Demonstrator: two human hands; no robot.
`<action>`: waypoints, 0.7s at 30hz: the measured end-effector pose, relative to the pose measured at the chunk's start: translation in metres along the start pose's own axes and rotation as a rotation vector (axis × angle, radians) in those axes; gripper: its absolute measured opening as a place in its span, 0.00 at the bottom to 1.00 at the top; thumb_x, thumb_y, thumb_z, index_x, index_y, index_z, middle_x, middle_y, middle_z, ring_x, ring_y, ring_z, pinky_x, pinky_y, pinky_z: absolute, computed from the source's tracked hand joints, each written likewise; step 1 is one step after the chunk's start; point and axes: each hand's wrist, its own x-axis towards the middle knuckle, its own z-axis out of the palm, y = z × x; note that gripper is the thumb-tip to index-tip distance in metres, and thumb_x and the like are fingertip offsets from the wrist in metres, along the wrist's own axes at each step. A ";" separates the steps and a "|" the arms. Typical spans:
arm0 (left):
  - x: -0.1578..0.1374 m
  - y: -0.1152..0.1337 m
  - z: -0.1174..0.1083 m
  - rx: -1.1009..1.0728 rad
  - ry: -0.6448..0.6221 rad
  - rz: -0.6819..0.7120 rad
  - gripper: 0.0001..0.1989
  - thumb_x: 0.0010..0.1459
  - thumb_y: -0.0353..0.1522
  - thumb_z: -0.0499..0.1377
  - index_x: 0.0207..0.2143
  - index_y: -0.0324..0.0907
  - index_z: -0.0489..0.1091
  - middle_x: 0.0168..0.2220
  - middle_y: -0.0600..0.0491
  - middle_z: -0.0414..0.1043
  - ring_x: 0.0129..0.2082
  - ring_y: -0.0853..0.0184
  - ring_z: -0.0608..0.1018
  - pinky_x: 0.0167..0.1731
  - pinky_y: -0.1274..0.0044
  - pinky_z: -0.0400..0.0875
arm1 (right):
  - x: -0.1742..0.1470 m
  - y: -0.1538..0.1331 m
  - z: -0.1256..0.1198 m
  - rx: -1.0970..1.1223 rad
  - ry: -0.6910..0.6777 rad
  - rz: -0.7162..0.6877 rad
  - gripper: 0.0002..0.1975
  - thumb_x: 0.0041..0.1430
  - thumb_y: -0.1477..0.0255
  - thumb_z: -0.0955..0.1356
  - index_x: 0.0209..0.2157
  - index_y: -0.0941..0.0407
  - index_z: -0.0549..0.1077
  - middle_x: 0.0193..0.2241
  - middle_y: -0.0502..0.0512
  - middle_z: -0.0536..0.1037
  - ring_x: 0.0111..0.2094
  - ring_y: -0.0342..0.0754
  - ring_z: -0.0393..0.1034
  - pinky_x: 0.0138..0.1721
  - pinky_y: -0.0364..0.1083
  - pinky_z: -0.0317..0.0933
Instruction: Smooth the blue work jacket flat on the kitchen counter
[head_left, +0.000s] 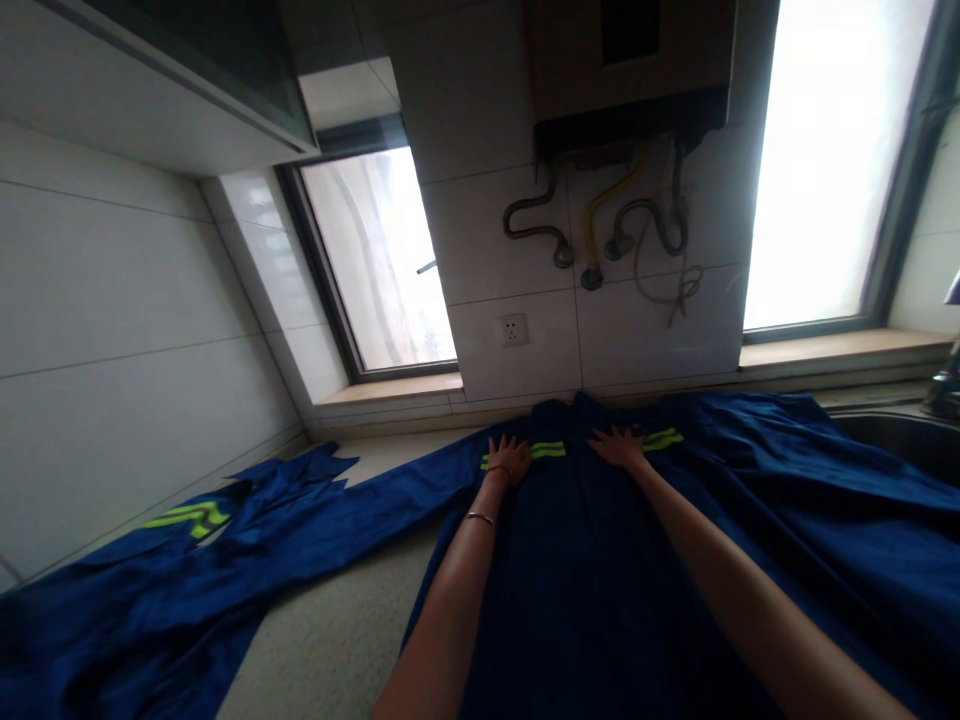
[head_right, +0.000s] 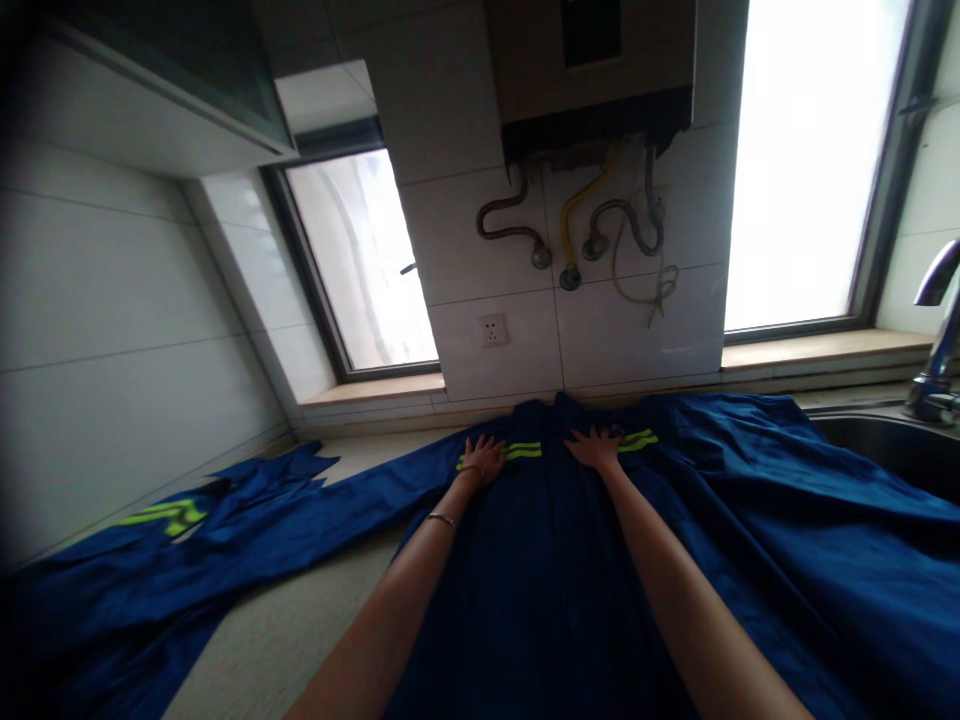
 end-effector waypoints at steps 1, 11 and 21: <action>-0.002 0.003 -0.001 0.032 0.053 0.021 0.26 0.60 0.40 0.40 0.60 0.45 0.51 0.61 0.47 0.50 0.62 0.55 0.48 0.57 0.55 0.34 | -0.001 0.000 0.000 0.009 0.022 -0.001 0.31 0.56 0.47 0.51 0.58 0.42 0.56 0.61 0.58 0.52 0.58 0.71 0.43 0.48 0.73 0.34; -0.025 -0.072 -0.017 0.086 0.208 -0.195 0.24 0.62 0.38 0.40 0.57 0.41 0.56 0.62 0.47 0.48 0.62 0.59 0.48 0.59 0.62 0.39 | 0.000 0.055 -0.044 0.031 0.329 0.019 0.23 0.65 0.66 0.49 0.48 0.56 0.69 0.46 0.62 0.71 0.48 0.53 0.62 0.45 0.49 0.55; -0.131 -0.234 -0.014 0.049 -0.170 -0.638 0.32 0.57 0.50 0.39 0.61 0.48 0.50 0.63 0.42 0.44 0.60 0.37 0.45 0.44 0.39 0.36 | 0.012 0.205 -0.096 -0.032 0.249 0.216 0.15 0.58 0.67 0.61 0.41 0.56 0.74 0.39 0.64 0.75 0.39 0.54 0.69 0.36 0.47 0.59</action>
